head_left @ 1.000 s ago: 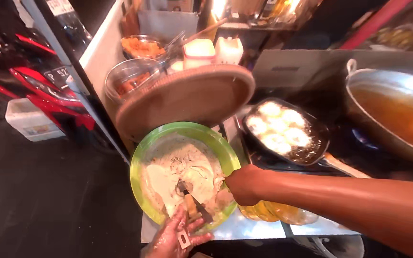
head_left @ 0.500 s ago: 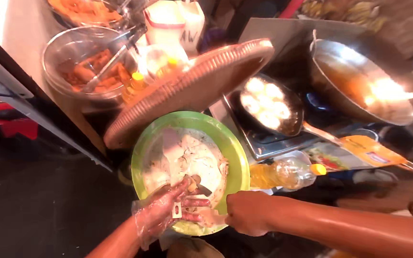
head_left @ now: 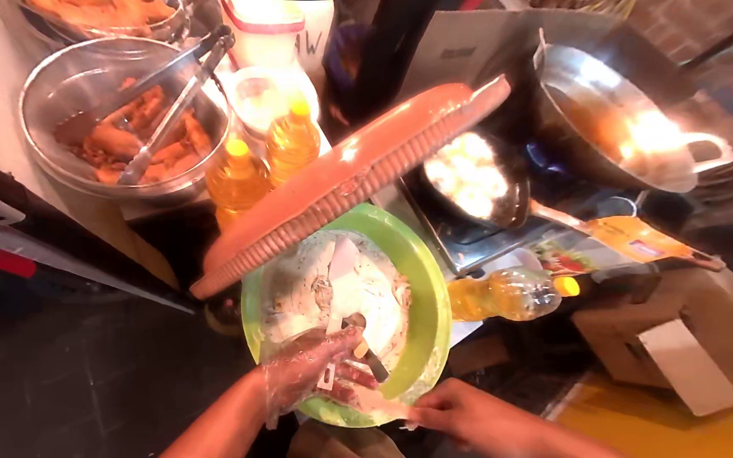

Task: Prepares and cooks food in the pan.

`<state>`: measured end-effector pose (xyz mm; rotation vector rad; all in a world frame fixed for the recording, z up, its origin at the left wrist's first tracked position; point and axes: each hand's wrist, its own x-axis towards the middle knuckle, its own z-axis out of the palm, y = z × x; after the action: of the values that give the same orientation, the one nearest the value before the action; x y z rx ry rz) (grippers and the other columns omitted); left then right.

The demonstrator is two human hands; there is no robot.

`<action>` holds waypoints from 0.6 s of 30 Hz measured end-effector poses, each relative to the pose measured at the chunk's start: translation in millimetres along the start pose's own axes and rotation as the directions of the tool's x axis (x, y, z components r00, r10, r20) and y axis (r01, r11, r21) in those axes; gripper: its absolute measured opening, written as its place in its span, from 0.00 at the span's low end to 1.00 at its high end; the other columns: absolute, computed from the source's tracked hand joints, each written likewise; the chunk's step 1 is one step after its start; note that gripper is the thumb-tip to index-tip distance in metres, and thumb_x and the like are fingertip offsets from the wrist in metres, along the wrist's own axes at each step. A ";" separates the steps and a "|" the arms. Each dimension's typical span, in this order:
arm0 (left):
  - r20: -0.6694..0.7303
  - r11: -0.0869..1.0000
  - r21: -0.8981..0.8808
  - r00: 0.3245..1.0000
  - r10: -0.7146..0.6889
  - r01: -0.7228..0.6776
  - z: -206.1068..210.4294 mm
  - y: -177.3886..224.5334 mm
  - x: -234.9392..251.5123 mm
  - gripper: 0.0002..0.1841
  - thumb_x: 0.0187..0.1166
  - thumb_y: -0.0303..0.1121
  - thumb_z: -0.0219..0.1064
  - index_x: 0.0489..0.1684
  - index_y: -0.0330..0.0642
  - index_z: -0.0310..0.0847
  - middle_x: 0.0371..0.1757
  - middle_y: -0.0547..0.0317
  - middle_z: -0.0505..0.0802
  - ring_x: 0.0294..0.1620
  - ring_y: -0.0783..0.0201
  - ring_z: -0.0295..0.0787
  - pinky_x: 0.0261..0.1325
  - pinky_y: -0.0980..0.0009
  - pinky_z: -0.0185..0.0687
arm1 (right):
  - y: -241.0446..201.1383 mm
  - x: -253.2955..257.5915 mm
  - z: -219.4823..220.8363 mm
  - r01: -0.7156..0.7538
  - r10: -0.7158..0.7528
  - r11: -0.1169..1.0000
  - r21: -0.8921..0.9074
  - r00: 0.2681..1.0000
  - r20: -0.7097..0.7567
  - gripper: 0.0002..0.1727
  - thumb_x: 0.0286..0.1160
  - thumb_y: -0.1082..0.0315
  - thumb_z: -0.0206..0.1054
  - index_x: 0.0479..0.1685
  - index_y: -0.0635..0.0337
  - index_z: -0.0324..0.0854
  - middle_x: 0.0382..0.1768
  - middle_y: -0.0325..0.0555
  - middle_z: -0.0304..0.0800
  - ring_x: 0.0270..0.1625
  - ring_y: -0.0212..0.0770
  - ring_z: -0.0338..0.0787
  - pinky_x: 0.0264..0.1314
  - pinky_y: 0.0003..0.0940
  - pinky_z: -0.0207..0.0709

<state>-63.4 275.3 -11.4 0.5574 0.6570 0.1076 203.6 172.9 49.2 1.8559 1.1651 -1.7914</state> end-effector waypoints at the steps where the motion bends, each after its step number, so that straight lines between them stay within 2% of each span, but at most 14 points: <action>1: -0.009 1.000 -0.013 1.000 -0.006 0.006 1.4 -0.5 0.4 0.23 0.95 0.49 0.47 0.69 0.41 0.75 0.57 0.50 0.94 0.51 0.56 0.96 0.47 0.63 0.94 | 11.9 -10.1 -13.0 0.028 -0.028 1.000 0.009 0.999 -0.035 0.20 0.84 0.46 0.64 0.48 0.50 0.94 0.25 0.37 0.84 0.22 0.31 0.76 0.28 0.33 0.73; 2: -0.024 1.000 -0.025 1.000 -0.015 0.015 4.0 -0.8 0.4 0.22 0.95 0.49 0.47 0.68 0.41 0.76 0.56 0.51 0.94 0.50 0.56 0.96 0.47 0.63 0.94 | 20.8 -21.0 -29.0 0.051 -0.052 0.999 -0.016 0.995 -0.086 0.19 0.84 0.46 0.65 0.48 0.50 0.94 0.27 0.38 0.87 0.23 0.32 0.78 0.29 0.34 0.75; 4: -0.082 0.999 -0.035 0.996 -0.026 0.023 12.1 -2.4 0.8 0.21 0.94 0.49 0.49 0.62 0.41 0.78 0.51 0.52 0.95 0.45 0.58 0.96 0.43 0.65 0.94 | 27.8 -41.3 -65.5 0.027 -0.072 0.979 -0.202 0.974 -0.217 0.20 0.84 0.45 0.65 0.45 0.50 0.93 0.28 0.42 0.87 0.26 0.38 0.82 0.32 0.42 0.78; 6: -0.108 1.000 -0.025 0.994 -0.018 0.015 17.2 -3.9 2.0 0.21 0.94 0.49 0.49 0.62 0.41 0.79 0.52 0.52 0.95 0.45 0.59 0.96 0.42 0.66 0.93 | 20.8 -53.8 -95.0 -0.109 -0.053 0.889 -0.444 0.940 -0.336 0.20 0.85 0.45 0.64 0.47 0.47 0.94 0.33 0.46 0.91 0.37 0.48 0.89 0.43 0.59 0.81; 8: -0.150 1.000 -0.028 0.989 -0.005 0.001 22.2 -6.3 3.3 0.22 0.94 0.49 0.50 0.64 0.40 0.79 0.53 0.51 0.95 0.46 0.59 0.96 0.41 0.67 0.92 | 13.9 -52.8 -110.4 -0.259 -0.022 0.759 -0.597 0.906 -0.422 0.20 0.84 0.42 0.61 0.52 0.41 0.94 0.41 0.45 0.95 0.48 0.52 0.93 0.52 0.66 0.82; 10: -0.223 0.999 -0.037 0.975 0.000 -0.009 29.4 -8.8 4.0 0.22 0.94 0.48 0.50 0.64 0.40 0.79 0.51 0.51 0.95 0.45 0.59 0.96 0.40 0.67 0.92 | 13.2 -46.0 -115.8 -0.288 -0.095 0.663 -0.691 0.883 -0.460 0.19 0.84 0.43 0.61 0.49 0.42 0.93 0.39 0.45 0.95 0.48 0.54 0.93 0.49 0.65 0.82; 12: -0.285 0.998 -0.052 0.959 0.002 -0.018 35.4 -13.2 4.0 0.22 0.94 0.49 0.50 0.65 0.40 0.79 0.52 0.50 0.95 0.45 0.58 0.96 0.40 0.67 0.92 | 24.9 -39.6 -115.1 -0.260 -0.214 0.617 -0.743 0.853 -0.476 0.18 0.83 0.44 0.62 0.46 0.43 0.92 0.34 0.45 0.93 0.42 0.54 0.94 0.41 0.61 0.83; 15: -0.336 0.997 -0.055 0.942 0.026 -0.047 40.8 -22.3 3.4 0.23 0.94 0.49 0.47 0.69 0.41 0.78 0.58 0.50 0.95 0.47 0.57 0.96 0.39 0.69 0.91 | 71.7 -30.6 -105.0 -0.164 -0.379 0.624 -0.764 0.791 -0.479 0.20 0.86 0.45 0.58 0.54 0.46 0.90 0.28 0.51 0.91 0.35 0.60 0.93 0.34 0.63 0.82; 16: -0.350 0.997 -0.049 0.936 0.039 -0.060 41.3 -25.4 3.9 0.24 0.94 0.50 0.47 0.70 0.41 0.77 0.59 0.49 0.94 0.47 0.57 0.96 0.38 0.69 0.91 | 94.4 -26.0 -98.7 -0.115 -0.465 0.623 -0.774 0.741 -0.484 0.22 0.86 0.45 0.55 0.55 0.47 0.89 0.25 0.52 0.90 0.31 0.61 0.93 0.29 0.63 0.81; 18: -0.384 0.997 -0.037 0.922 0.049 -0.068 44.7 -27.8 4.7 0.24 0.94 0.50 0.47 0.70 0.42 0.77 0.60 0.49 0.94 0.47 0.56 0.96 0.37 0.68 0.90 | 138.2 -13.1 -80.6 -0.041 -0.639 0.608 -0.793 0.567 -0.519 0.26 0.85 0.43 0.50 0.54 0.48 0.91 0.17 0.51 0.85 0.20 0.60 0.89 0.17 0.61 0.76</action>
<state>-34.7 232.5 0.6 0.5118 1.0170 0.2941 359.9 139.9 32.6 1.8970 2.2594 -0.2527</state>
